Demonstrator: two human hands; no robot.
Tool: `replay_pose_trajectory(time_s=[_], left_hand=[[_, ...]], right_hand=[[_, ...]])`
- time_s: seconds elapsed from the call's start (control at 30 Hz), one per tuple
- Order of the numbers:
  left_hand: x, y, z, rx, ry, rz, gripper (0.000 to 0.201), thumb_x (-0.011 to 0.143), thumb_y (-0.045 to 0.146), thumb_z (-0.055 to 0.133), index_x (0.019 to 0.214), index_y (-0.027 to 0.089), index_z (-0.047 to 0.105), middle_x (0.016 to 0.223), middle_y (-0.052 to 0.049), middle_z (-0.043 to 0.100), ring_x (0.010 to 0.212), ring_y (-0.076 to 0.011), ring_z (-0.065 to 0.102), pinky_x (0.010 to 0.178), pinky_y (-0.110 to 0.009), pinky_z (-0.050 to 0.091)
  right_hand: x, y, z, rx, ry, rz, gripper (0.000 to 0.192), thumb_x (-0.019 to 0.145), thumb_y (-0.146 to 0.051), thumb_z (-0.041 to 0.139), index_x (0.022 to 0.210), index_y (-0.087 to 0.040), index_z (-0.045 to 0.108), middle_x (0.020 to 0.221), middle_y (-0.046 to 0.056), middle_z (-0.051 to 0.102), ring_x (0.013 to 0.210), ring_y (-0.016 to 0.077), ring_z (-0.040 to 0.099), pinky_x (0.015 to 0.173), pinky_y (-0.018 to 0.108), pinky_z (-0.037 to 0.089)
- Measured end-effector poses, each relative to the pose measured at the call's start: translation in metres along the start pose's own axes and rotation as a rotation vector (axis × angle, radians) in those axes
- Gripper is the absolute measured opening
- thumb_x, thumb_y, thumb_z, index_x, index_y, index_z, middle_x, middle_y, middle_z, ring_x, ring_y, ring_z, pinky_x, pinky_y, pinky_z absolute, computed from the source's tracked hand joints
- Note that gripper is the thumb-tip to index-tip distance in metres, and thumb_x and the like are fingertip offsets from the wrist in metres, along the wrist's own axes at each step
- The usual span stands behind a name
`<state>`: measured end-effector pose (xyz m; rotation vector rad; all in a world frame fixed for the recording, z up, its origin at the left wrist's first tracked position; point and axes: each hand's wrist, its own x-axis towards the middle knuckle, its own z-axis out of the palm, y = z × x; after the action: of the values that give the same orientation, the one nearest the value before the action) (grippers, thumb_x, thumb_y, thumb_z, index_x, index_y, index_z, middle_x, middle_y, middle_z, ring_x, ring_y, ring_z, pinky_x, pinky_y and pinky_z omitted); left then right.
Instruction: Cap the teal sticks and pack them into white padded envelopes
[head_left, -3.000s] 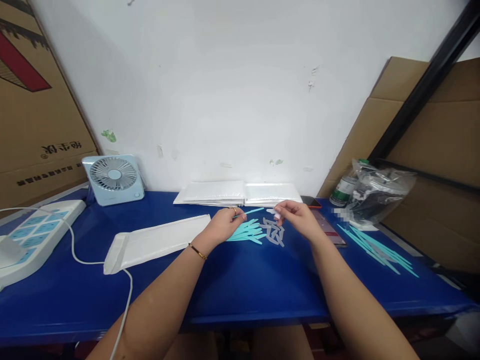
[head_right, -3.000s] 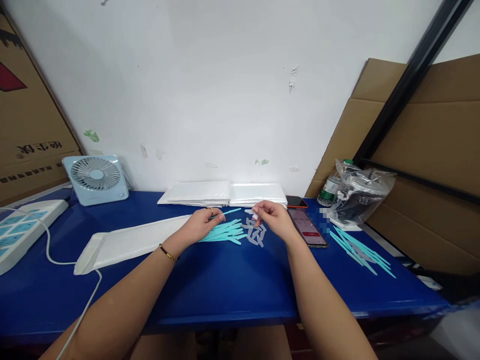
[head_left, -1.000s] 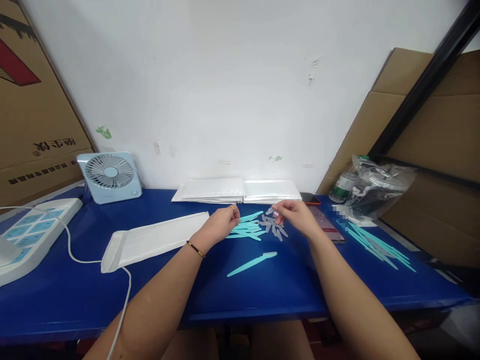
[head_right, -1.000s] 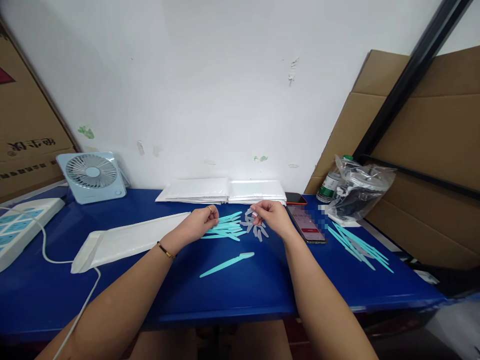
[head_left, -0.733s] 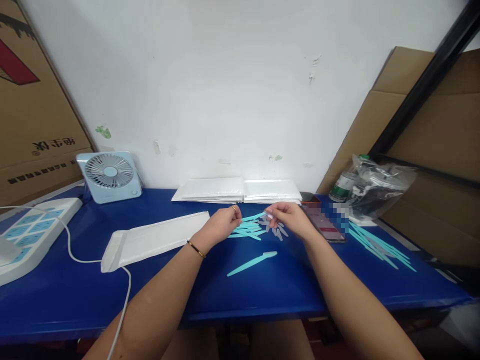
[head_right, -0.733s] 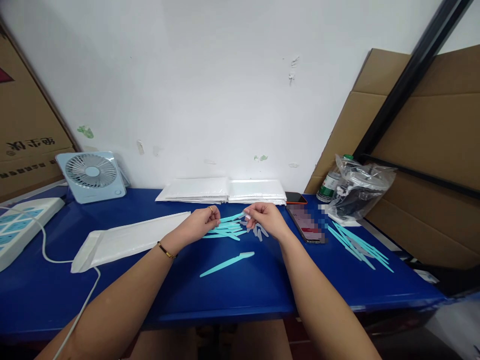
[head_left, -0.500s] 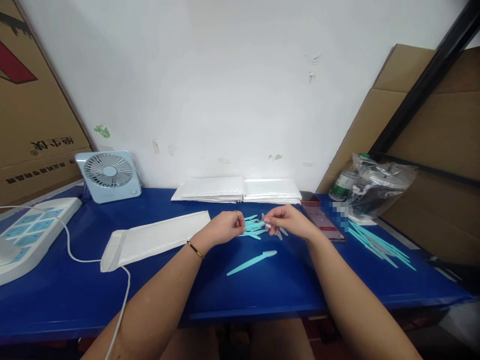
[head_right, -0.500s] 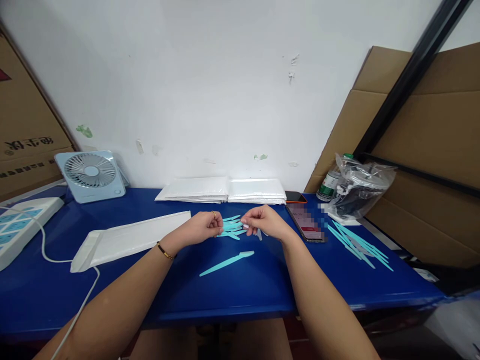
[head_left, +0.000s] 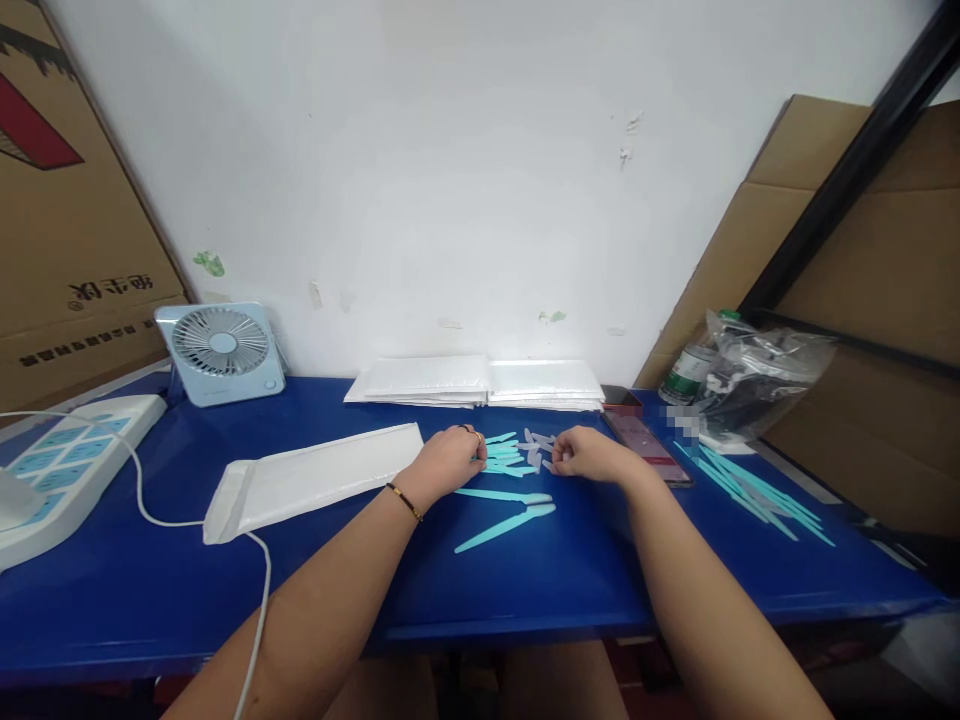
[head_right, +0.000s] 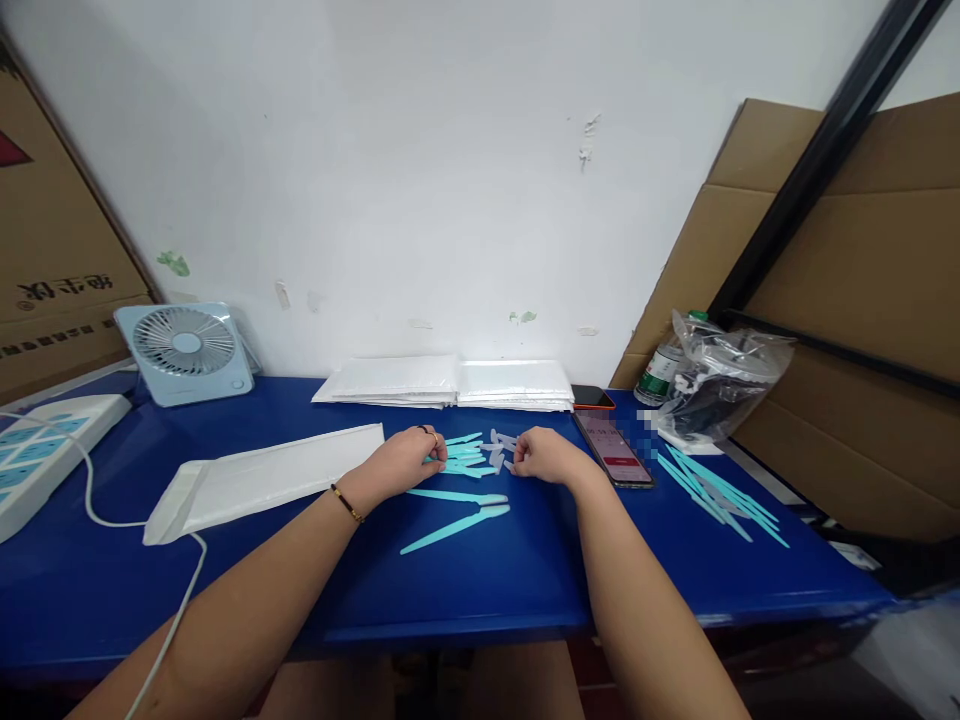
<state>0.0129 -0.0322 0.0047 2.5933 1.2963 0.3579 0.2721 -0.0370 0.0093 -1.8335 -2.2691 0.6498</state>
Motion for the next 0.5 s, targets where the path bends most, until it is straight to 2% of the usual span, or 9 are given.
replay_pose_trajectory(time_s=[0.07,0.13,0.27,0.33,0.4,0.5], left_hand=[[0.0,0.0,-0.001,-0.008,0.001,-0.014,0.009,0.076,0.024,0.057,0.079,0.02,0.063,0.091,-0.004,0.062,0.084,-0.0188,0.057,0.069,-0.026,0.042],[0.0,0.0,-0.004,-0.038,0.009,-0.032,0.01,0.077,0.026,0.056,0.079,0.019,0.063,0.09,-0.005,0.062,0.083,-0.0185,0.058,0.067,-0.026,0.042],[0.002,-0.001,-0.008,-0.193,0.076,-0.09,0.016,0.08,0.032,0.052,0.083,0.019,0.061,0.085,-0.004,0.064,0.078,-0.017,0.058,0.062,-0.025,0.041],[0.003,-0.003,-0.009,-0.271,0.115,-0.1,0.019,0.08,0.035,0.051,0.084,0.019,0.061,0.083,-0.003,0.064,0.075,-0.0162,0.058,0.059,-0.025,0.04],[0.004,-0.004,-0.008,-0.326,0.133,-0.1,0.021,0.08,0.037,0.051,0.084,0.019,0.061,0.079,-0.002,0.063,0.07,-0.0151,0.057,0.056,-0.025,0.038],[0.005,-0.004,-0.006,-0.37,0.142,-0.093,0.022,0.08,0.038,0.051,0.084,0.019,0.061,0.075,-0.001,0.062,0.068,-0.0145,0.055,0.055,-0.024,0.037]], right_hand=[[0.0,-0.001,0.001,0.004,0.026,-0.026,0.006,0.061,-0.023,0.066,0.064,-0.018,0.066,0.068,0.003,0.066,0.062,0.0163,0.058,0.054,0.024,0.041],[-0.001,-0.003,0.0,0.117,0.103,-0.047,0.008,0.062,-0.024,0.066,0.067,-0.018,0.064,0.064,0.003,0.063,0.058,0.0152,0.057,0.053,0.025,0.042],[-0.005,-0.014,-0.006,0.7,0.279,-0.143,0.03,0.069,-0.035,0.065,0.093,-0.019,0.058,0.071,0.0,0.059,0.059,0.0144,0.062,0.054,0.025,0.049],[-0.006,-0.021,-0.007,0.908,0.31,-0.182,0.034,0.069,-0.039,0.067,0.094,-0.019,0.054,0.075,0.001,0.06,0.066,0.0167,0.066,0.057,0.025,0.051],[-0.006,-0.026,-0.006,0.984,0.313,-0.186,0.034,0.068,-0.04,0.07,0.089,-0.018,0.054,0.076,0.003,0.062,0.068,0.0177,0.067,0.054,0.024,0.05],[-0.004,-0.03,-0.002,0.968,0.29,-0.187,0.033,0.068,-0.041,0.071,0.086,-0.017,0.054,0.07,0.003,0.063,0.059,0.0157,0.064,0.047,0.022,0.046]])
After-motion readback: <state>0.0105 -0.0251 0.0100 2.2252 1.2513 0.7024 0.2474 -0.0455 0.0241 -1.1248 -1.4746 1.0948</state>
